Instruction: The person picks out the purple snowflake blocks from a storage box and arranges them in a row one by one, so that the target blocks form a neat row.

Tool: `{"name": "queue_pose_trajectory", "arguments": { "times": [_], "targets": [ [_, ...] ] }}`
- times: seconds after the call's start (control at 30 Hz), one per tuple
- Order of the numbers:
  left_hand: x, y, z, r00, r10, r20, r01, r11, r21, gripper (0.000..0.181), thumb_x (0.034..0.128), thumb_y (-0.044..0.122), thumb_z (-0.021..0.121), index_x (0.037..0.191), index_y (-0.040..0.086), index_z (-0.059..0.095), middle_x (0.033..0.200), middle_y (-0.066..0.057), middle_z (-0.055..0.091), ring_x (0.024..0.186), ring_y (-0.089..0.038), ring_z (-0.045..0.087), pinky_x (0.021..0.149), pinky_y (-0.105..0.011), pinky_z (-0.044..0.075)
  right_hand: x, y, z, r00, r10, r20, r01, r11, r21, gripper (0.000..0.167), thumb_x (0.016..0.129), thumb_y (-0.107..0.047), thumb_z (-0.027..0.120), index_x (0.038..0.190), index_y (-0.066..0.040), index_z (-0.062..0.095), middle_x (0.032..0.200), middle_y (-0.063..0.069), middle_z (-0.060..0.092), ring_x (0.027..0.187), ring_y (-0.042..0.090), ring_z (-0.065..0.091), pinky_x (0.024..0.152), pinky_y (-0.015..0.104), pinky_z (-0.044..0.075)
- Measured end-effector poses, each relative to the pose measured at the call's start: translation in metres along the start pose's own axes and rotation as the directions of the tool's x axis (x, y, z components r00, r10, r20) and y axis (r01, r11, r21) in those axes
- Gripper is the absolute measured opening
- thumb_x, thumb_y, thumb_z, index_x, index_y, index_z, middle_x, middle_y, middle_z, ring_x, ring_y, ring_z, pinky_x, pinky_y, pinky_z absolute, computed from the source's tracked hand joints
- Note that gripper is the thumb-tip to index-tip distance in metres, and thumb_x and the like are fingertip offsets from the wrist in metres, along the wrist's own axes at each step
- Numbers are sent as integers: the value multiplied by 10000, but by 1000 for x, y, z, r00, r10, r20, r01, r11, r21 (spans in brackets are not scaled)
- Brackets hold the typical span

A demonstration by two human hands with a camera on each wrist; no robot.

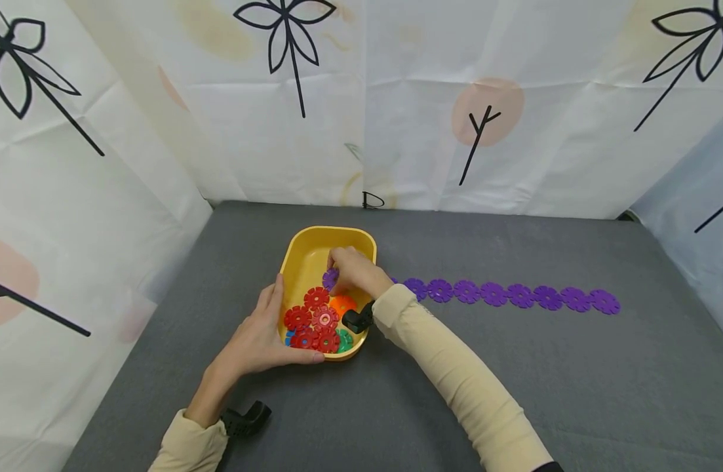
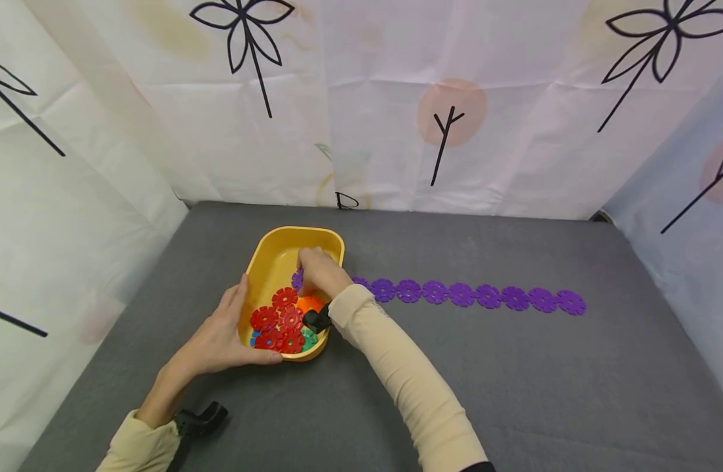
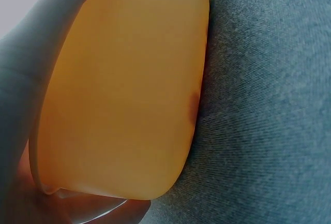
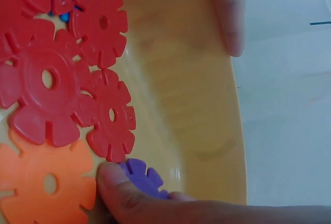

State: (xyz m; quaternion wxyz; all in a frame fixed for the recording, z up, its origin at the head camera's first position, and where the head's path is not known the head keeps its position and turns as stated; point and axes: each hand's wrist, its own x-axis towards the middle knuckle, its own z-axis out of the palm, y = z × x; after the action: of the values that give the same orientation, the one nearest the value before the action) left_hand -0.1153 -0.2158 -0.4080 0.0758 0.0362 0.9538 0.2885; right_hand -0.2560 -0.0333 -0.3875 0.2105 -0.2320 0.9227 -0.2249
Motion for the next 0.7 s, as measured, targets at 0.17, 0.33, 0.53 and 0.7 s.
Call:
{"name": "queue_pose_trajectory", "arguments": {
  "times": [0.17, 0.33, 0.53, 0.7],
  "targets": [
    [0, -1, -1, 1000, 0, 1, 0, 1000, 2, 1458, 648, 688, 848, 1647, 85, -27, 1626, -186, 211, 1280, -423, 530, 995, -576, 549, 0, 1, -1, 999, -33, -32, 36, 996, 87, 430, 798, -139, 883, 1179, -66, 697, 1243, 132, 634, 1209, 319, 503, 989, 394, 525],
    [0, 1, -1, 1000, -9, 5, 9, 1000, 5, 1466, 642, 693, 849, 1648, 89, -29, 1629, -183, 206, 1291, -432, 524, 1000, -584, 544, -1, 3, -3, 997, -43, -62, 53, 985, 165, 469, 779, -133, 897, 1214, -57, 739, 1255, 120, 688, 1259, 336, 490, 1048, 415, 516],
    [1, 2, -1, 1000, -16, 14, 16, 1000, 4, 1466, 647, 701, 843, 1648, 94, -40, 1637, -181, 192, 1302, -439, 518, 1001, -587, 543, -2, 5, -6, 992, -68, -111, 93, 967, 236, 499, 791, -152, 891, 1246, -31, 726, 1181, 126, 741, 1039, 250, 628, 903, 305, 569],
    [1, 2, -3, 999, -30, 27, 30, 1000, 10, 1480, 649, 719, 833, 1645, 106, -74, 1646, -186, 174, 1316, -447, 511, 1006, -591, 539, -6, 5, -12, 987, -97, -131, 134, 939, 317, 515, 787, -145, 894, 1249, -3, 715, 1110, 155, 762, 909, 204, 679, 762, 233, 573]
  ]
}}
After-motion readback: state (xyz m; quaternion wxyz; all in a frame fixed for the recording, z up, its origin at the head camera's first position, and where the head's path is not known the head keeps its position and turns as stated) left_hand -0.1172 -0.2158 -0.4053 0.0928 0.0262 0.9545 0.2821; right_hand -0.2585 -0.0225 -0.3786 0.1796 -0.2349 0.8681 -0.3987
